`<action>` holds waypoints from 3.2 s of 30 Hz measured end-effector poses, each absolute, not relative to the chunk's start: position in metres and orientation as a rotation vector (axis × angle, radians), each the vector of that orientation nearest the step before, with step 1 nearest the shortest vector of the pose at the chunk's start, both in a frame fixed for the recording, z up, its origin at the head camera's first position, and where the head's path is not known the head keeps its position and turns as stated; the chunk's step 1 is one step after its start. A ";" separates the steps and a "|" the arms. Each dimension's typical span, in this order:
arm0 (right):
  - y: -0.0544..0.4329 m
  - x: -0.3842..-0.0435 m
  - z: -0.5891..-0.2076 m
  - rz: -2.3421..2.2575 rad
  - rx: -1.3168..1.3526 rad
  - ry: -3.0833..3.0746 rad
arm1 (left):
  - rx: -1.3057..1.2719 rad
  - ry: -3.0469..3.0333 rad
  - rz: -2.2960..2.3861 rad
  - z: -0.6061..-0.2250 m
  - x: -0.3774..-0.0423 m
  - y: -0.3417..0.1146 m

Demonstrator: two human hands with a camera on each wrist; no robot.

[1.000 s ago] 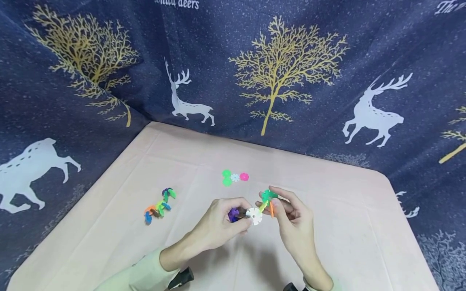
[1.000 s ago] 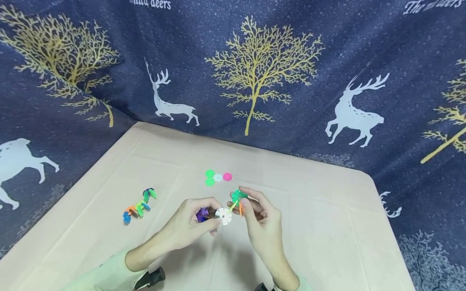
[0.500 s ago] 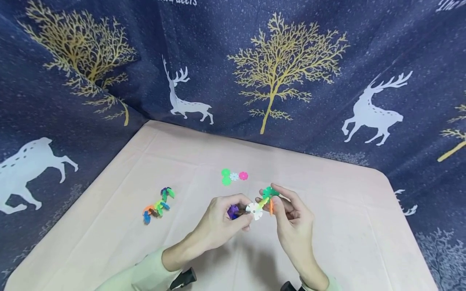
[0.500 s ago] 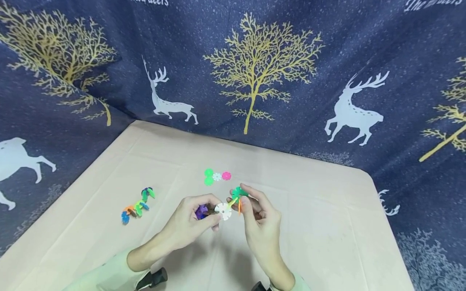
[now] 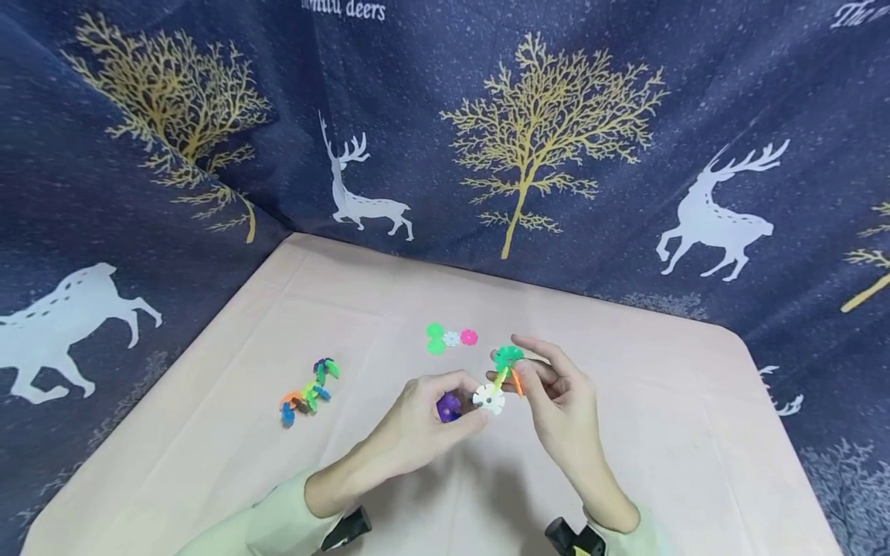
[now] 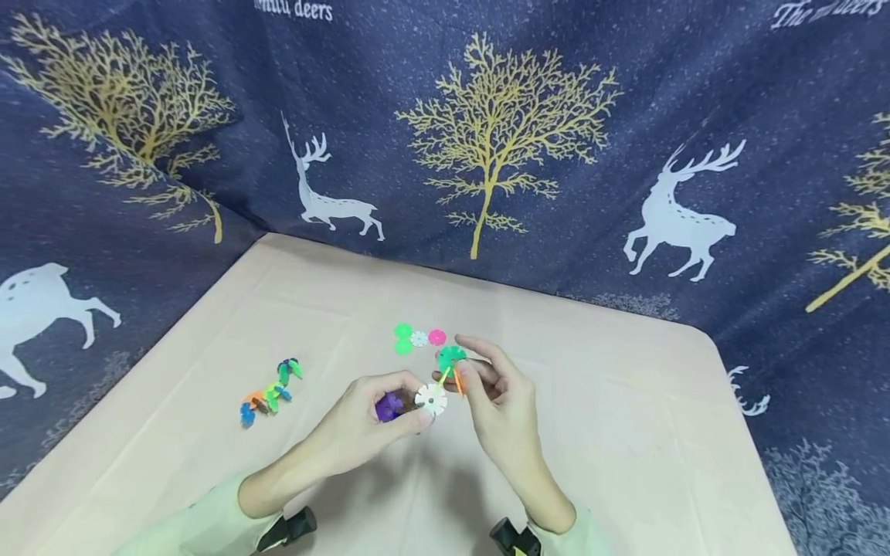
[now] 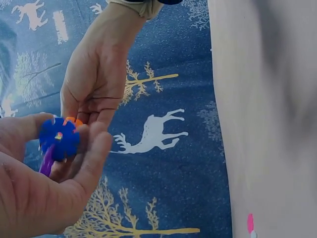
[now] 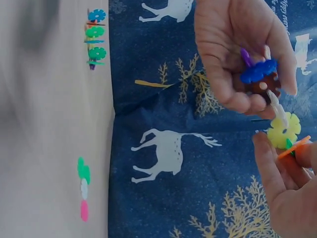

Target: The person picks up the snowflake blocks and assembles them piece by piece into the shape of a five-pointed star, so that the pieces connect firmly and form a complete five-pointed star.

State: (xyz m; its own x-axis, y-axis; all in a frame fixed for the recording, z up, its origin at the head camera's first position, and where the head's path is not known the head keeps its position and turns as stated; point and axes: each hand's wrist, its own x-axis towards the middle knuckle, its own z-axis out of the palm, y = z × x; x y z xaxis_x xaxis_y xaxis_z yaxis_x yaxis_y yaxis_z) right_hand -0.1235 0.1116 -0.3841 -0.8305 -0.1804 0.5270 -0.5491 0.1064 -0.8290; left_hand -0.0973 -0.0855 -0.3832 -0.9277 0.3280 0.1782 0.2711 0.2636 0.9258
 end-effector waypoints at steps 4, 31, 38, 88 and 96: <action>0.112 -0.127 -0.384 1.847 0.739 -2.170 | 0.605 2.323 1.809 -0.386 -0.096 -0.087; 0.111 -0.143 -0.393 1.871 0.767 -2.357 | 0.355 2.056 1.997 -0.394 -0.106 -0.088; 0.110 -0.173 -0.411 1.880 0.649 -2.337 | 0.331 2.074 2.011 -0.404 -0.105 -0.100; 0.081 -0.284 -0.476 0.945 0.468 -3.198 | 0.117 2.084 2.031 -0.425 -0.092 -0.135; 0.099 -0.275 -0.477 0.987 0.465 -3.184 | 0.160 2.111 2.008 -0.429 -0.093 -0.131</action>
